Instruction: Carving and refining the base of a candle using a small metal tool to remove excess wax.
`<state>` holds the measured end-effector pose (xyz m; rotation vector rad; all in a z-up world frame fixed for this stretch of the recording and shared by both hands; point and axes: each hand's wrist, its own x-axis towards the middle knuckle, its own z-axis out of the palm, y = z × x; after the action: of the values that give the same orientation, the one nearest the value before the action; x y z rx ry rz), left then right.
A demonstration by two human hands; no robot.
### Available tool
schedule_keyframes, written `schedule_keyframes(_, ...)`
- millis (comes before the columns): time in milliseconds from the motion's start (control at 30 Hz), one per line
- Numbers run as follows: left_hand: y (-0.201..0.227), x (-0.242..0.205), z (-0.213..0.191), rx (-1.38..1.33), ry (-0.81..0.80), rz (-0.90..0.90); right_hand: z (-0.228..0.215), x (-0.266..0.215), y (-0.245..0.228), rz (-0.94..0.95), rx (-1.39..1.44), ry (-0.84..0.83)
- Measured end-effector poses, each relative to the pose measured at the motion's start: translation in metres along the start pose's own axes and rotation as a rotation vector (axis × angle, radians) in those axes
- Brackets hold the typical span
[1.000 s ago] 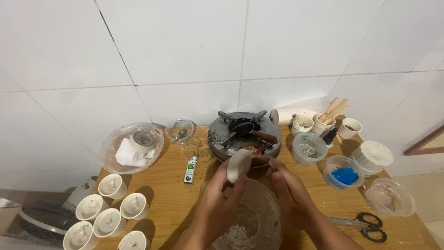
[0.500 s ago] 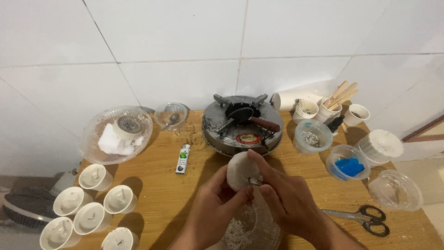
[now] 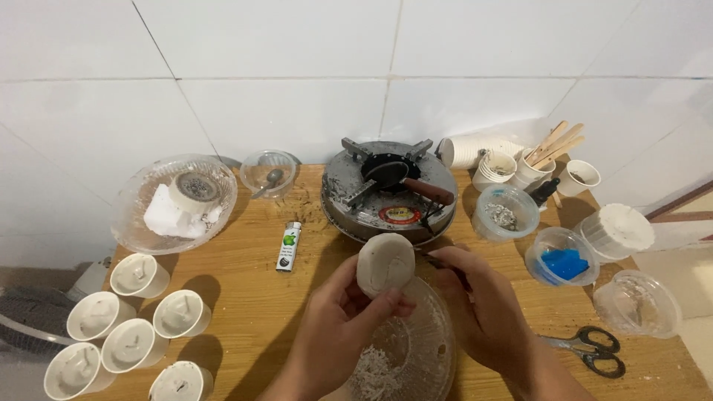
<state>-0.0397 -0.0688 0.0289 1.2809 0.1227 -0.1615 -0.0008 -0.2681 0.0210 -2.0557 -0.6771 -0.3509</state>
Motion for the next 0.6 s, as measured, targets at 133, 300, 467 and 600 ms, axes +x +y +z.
schedule_keyframes(133, 0.001, -0.001, 0.001, -0.128, -0.024, -0.014, 0.0, 0.004, -0.011, -0.07, -0.026, -0.055)
schedule_keyframes(300, -0.004, 0.001, 0.001, -0.173, -0.074, 0.038, 0.002, 0.0, -0.008, 0.006, -0.096, -0.057)
schedule_keyframes(467, -0.012, 0.002, 0.001, -0.177, -0.126, 0.115, 0.003, 0.002, -0.009, -0.115, -0.173, -0.003)
schedule_keyframes(600, -0.005, 0.0, 0.003, -0.133, -0.113, 0.07, 0.001, 0.002, -0.01, -0.035, -0.187, -0.001)
